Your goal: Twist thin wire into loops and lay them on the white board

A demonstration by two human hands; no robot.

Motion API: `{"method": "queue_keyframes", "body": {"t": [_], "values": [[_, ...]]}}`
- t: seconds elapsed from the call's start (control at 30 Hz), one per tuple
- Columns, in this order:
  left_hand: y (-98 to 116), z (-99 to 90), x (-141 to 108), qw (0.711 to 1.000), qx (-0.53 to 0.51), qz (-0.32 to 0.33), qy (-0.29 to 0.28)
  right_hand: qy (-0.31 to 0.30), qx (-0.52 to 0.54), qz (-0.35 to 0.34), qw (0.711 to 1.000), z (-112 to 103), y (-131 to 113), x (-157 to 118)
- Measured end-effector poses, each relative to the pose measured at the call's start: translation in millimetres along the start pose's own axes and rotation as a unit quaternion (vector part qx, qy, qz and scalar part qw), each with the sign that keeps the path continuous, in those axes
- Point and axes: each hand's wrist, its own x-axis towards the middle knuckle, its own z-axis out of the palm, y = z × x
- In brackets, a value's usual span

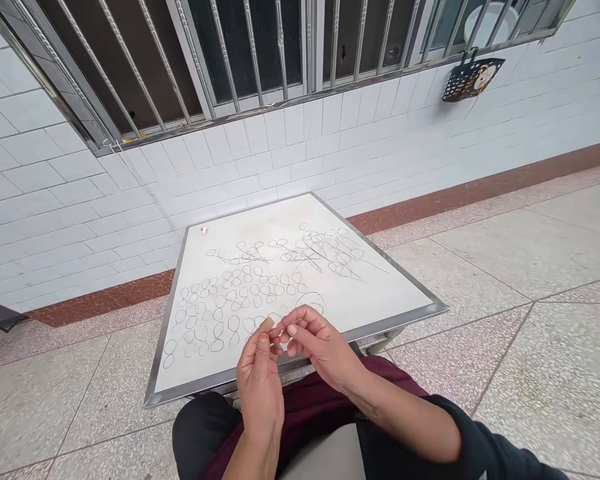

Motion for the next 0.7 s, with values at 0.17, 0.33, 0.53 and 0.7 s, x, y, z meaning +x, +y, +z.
{"method": "queue_keyframes", "body": {"t": [0.17,0.33,0.53,0.7], "values": [[12,-16.8,-15,0.999,0.028,0.026,0.026,0.004,-0.03,0.028,0.999,2,6,-12],[21,-28.7,-26,0.997,0.019,0.028,0.064,-0.01,-0.04,0.039,0.998,7,12,-20],[27,-37.2,-37,0.996,0.003,0.025,0.083,0.021,-0.101,-0.036,0.994,2,14,-25],[27,-38.3,-39,0.996,-0.003,0.013,0.084,0.027,-0.203,-0.124,0.971,-12,14,-26]]}}
